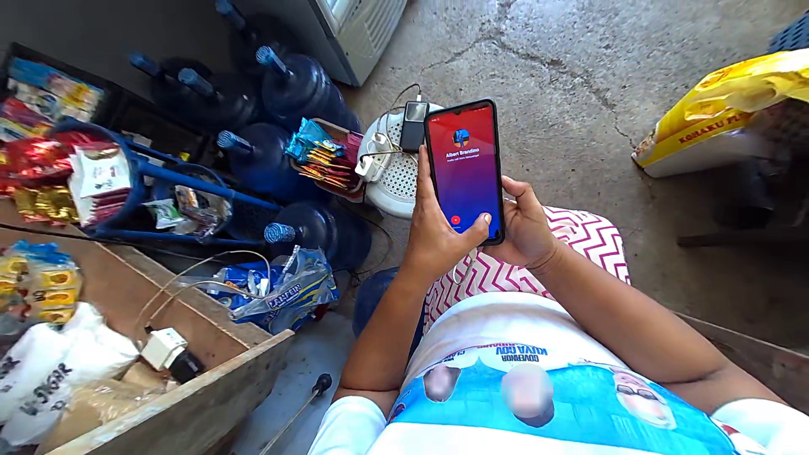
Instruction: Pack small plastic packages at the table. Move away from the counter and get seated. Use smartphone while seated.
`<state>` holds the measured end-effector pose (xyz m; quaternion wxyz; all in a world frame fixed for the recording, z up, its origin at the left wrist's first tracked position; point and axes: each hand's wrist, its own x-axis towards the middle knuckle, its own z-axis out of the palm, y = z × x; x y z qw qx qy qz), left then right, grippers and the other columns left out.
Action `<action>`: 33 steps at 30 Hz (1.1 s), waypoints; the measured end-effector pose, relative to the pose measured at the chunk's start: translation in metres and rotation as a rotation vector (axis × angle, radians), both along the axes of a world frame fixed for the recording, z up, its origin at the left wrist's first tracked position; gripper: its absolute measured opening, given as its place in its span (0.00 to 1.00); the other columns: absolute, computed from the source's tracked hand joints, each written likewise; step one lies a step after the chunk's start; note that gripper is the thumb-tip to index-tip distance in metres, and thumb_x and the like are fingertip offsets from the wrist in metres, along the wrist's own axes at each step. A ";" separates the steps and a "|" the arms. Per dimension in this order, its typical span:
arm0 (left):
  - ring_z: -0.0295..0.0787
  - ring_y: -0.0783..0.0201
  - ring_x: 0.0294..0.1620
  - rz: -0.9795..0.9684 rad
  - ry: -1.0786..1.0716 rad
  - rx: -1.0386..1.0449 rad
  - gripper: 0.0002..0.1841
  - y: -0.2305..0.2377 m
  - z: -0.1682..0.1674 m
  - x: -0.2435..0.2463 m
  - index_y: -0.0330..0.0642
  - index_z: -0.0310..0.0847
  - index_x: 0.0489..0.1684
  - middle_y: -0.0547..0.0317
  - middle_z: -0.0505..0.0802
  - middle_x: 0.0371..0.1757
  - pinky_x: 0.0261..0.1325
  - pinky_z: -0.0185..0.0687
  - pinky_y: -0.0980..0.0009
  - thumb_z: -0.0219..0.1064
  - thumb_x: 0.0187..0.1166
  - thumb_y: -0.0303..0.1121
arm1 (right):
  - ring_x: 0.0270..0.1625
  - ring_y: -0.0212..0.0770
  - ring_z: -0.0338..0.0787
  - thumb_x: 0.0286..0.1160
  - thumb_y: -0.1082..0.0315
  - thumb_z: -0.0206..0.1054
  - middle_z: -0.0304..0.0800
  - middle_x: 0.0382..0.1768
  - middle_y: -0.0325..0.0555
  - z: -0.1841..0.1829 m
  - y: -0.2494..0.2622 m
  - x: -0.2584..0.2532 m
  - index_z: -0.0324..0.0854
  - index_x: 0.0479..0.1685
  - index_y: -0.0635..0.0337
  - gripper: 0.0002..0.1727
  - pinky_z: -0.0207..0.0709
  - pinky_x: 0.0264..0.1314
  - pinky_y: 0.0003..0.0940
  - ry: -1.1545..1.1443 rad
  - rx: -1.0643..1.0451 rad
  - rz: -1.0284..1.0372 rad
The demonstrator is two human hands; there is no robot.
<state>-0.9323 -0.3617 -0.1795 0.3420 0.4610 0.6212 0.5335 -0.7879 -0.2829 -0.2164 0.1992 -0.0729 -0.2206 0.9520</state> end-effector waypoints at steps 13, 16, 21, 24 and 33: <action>0.81 0.63 0.71 -0.075 -0.139 0.079 0.51 -0.008 0.022 -0.004 0.53 0.36 0.98 0.55 0.67 0.88 0.52 0.88 0.70 0.69 0.74 0.48 | 0.67 0.45 0.89 0.83 0.32 0.50 0.87 0.67 0.48 0.009 0.003 0.004 0.78 0.75 0.45 0.35 0.86 0.64 0.45 0.122 -0.062 -0.072; 0.75 0.60 0.78 -0.057 -0.136 0.150 0.50 -0.009 0.020 -0.011 0.50 0.37 0.97 0.57 0.66 0.89 0.67 0.83 0.64 0.67 0.77 0.52 | 0.73 0.55 0.84 0.84 0.32 0.49 0.80 0.76 0.54 0.013 0.005 0.003 0.73 0.81 0.47 0.38 0.84 0.68 0.55 0.190 -0.068 -0.053; 0.75 0.60 0.79 -0.018 -0.161 0.222 0.48 -0.009 0.017 -0.018 0.46 0.39 0.96 0.57 0.69 0.88 0.71 0.79 0.64 0.62 0.80 0.55 | 0.71 0.59 0.85 0.82 0.30 0.47 0.77 0.78 0.59 0.018 0.006 -0.001 0.71 0.82 0.49 0.40 0.84 0.67 0.56 0.204 -0.039 -0.023; 0.74 0.58 0.80 -0.011 -0.157 0.248 0.47 -0.010 0.015 -0.019 0.47 0.39 0.96 0.56 0.68 0.88 0.73 0.78 0.62 0.62 0.81 0.56 | 0.71 0.58 0.85 0.82 0.30 0.48 0.77 0.78 0.57 0.016 0.003 -0.002 0.72 0.81 0.48 0.40 0.84 0.67 0.56 0.167 0.036 -0.060; 0.83 0.60 0.70 0.136 -0.147 0.307 0.50 -0.017 -0.003 -0.039 0.24 0.46 0.89 0.42 0.78 0.79 0.70 0.81 0.66 0.65 0.80 0.56 | 0.73 0.42 0.86 0.64 0.52 0.80 0.89 0.68 0.39 0.124 -0.035 0.042 0.77 0.76 0.45 0.35 0.77 0.80 0.42 0.176 1.068 -1.033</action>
